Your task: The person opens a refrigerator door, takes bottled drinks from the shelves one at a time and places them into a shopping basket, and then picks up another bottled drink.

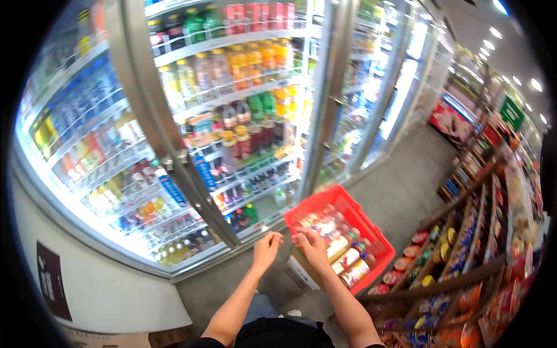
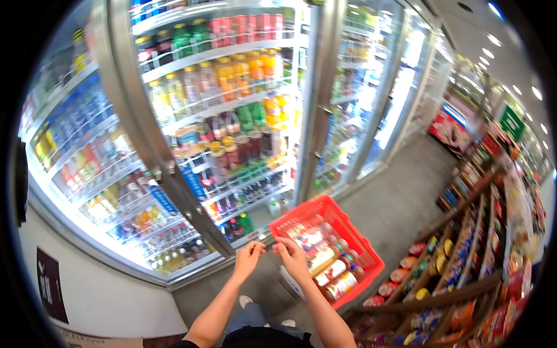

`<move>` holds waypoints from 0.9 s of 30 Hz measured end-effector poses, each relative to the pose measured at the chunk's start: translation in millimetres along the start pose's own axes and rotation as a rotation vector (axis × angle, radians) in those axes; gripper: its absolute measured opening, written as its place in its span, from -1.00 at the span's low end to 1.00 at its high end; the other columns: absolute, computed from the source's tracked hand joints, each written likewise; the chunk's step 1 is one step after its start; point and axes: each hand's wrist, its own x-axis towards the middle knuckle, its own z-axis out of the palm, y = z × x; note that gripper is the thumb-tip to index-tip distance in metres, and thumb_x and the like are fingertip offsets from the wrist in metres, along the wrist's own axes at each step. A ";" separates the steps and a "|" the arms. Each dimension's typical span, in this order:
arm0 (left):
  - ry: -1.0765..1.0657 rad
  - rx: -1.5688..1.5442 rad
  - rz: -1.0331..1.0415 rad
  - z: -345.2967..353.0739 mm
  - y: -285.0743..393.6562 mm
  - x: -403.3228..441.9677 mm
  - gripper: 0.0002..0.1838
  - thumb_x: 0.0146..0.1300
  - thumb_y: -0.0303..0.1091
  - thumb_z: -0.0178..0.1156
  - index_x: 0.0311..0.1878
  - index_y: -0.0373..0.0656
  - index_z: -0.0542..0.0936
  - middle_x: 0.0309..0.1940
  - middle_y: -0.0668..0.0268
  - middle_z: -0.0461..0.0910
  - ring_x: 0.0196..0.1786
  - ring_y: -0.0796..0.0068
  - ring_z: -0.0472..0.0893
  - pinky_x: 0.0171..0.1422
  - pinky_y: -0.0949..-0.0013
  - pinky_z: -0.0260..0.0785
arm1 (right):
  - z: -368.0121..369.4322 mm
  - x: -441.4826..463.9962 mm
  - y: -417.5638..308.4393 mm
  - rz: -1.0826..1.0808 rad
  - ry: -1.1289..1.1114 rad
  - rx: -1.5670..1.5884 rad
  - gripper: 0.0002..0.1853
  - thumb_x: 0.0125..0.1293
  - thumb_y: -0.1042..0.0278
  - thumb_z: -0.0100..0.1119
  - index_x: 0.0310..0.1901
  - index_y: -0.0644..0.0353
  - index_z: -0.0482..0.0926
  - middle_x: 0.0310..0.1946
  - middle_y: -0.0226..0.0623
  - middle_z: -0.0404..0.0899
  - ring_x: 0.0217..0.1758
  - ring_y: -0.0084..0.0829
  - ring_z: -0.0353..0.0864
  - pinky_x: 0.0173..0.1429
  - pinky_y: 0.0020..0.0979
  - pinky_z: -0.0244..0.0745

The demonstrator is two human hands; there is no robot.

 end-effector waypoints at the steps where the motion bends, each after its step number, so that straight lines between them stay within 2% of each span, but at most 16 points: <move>1: 0.036 -0.029 -0.040 -16.3 -0.8 -1.2 -0.74 0.46 -0.27 0.06 -0.14 -0.23 0.65 -0.41 0.30 0.70 -0.34 0.60 0.64 -0.18 0.48 0.47 | 14.4 8.6 3.2 0.013 -0.069 0.008 -0.68 0.49 0.34 0.05 0.15 0.33 0.53 -0.15 -0.24 0.67 -0.14 -0.53 0.64 0.00 -0.48 0.55; 4: 0.181 -0.043 -0.085 -64.8 -10.3 -4.4 -0.71 0.48 -0.27 0.05 -0.15 -0.30 0.64 -0.40 0.32 0.67 -0.34 0.62 0.61 -0.20 0.52 0.45 | 65.1 31.4 8.6 0.021 -0.180 -0.001 -0.66 0.51 0.29 0.02 0.15 0.33 0.53 -0.16 -0.21 0.68 -0.14 -0.51 0.65 -0.03 -0.47 0.54; 8: 0.364 -0.177 -0.069 -125.4 -42.7 9.1 -0.69 0.50 -0.22 0.03 -0.14 -0.28 0.62 -0.39 0.35 0.64 -0.37 0.64 0.55 -0.24 0.53 0.40 | 118.6 62.9 25.8 0.022 -0.308 0.025 -0.64 0.53 0.25 -0.03 0.17 0.30 0.53 -0.16 -0.25 0.69 -0.13 -0.52 0.65 -0.03 -0.49 0.55; 12: 0.553 -0.208 -0.050 -185.9 -26.2 46.2 -0.71 0.51 -0.17 0.02 -0.02 -0.20 0.58 -0.30 0.38 0.60 -0.31 0.65 0.52 -0.19 0.54 0.38 | 168.1 98.5 21.8 0.052 -0.391 0.072 -0.64 0.54 0.24 -0.07 0.16 0.30 0.53 -0.15 -0.23 0.68 -0.13 -0.49 0.65 -0.02 -0.50 0.56; 13: 0.620 -0.212 0.003 -201.0 -25.6 58.8 -0.69 0.49 -0.15 0.05 0.00 -0.20 0.57 -0.27 0.33 0.64 -0.28 0.65 0.55 -0.19 0.53 0.40 | 178.9 108.2 22.9 0.061 -0.397 0.089 -0.64 0.54 0.23 -0.06 0.15 0.30 0.55 -0.16 -0.24 0.68 -0.14 -0.51 0.64 -0.04 -0.50 0.55; 16: 0.749 -0.183 0.087 -239.9 -26.6 98.1 -0.63 0.49 -0.08 0.06 0.05 -0.21 0.54 -0.26 0.33 0.61 -0.21 0.55 0.55 -0.04 0.45 0.39 | 206.2 128.7 15.2 0.072 -0.407 0.124 -0.63 0.55 0.21 -0.06 0.14 0.30 0.56 -0.18 -0.27 0.68 -0.17 -0.53 0.63 -0.06 -0.51 0.54; 20: 0.793 -0.081 0.156 -273.2 -9.8 138.7 -0.56 0.52 -0.02 -0.04 0.06 -0.24 0.54 -0.17 0.34 0.54 -0.16 0.51 0.50 0.03 0.41 0.34 | 230.1 148.7 11.4 0.046 -0.405 0.097 -0.63 0.55 0.21 -0.07 0.13 0.30 0.57 -0.19 -0.29 0.68 -0.18 -0.56 0.61 -0.10 -0.53 0.53; 22: 0.708 -0.048 -0.053 -287.8 16.0 141.9 -0.51 0.49 0.03 0.00 -0.14 -0.27 0.64 -0.31 0.26 0.59 -0.22 0.41 0.55 -0.07 0.32 0.33 | 240.1 156.6 16.2 0.051 -0.406 0.099 -0.63 0.55 0.20 -0.07 0.12 0.29 0.57 -0.19 -0.32 0.68 -0.19 -0.60 0.59 -0.13 -0.55 0.51; 23: 0.706 -0.053 -0.050 -293.0 17.3 147.2 -0.51 0.49 0.03 0.00 -0.14 -0.27 0.64 -0.31 0.26 0.59 -0.22 0.41 0.55 -0.07 0.32 0.33 | 245.0 158.4 17.5 0.046 -0.404 0.095 -0.63 0.55 0.20 -0.07 0.12 0.29 0.57 -0.19 -0.32 0.68 -0.19 -0.60 0.59 -0.13 -0.55 0.51; 26: 0.654 0.000 0.005 -306.4 22.2 165.8 -0.32 0.49 0.15 -0.12 -0.40 -0.26 0.71 -0.46 0.24 0.60 -0.30 0.31 0.56 -0.07 0.27 0.32 | 261.6 165.8 14.9 0.061 -0.383 0.063 -0.63 0.55 0.19 -0.07 0.13 0.27 0.57 -0.19 -0.35 0.67 -0.20 -0.63 0.57 -0.12 -0.57 0.49; 27: 0.650 -0.005 0.010 -308.4 22.3 171.9 -0.32 0.49 0.15 -0.12 -0.40 -0.26 0.71 -0.46 0.24 0.60 -0.30 0.31 0.56 -0.07 0.27 0.32 | 266.5 167.3 13.4 0.059 -0.395 0.058 -0.63 0.55 0.19 -0.07 0.13 0.27 0.57 -0.19 -0.36 0.67 -0.20 -0.64 0.57 -0.11 -0.58 0.48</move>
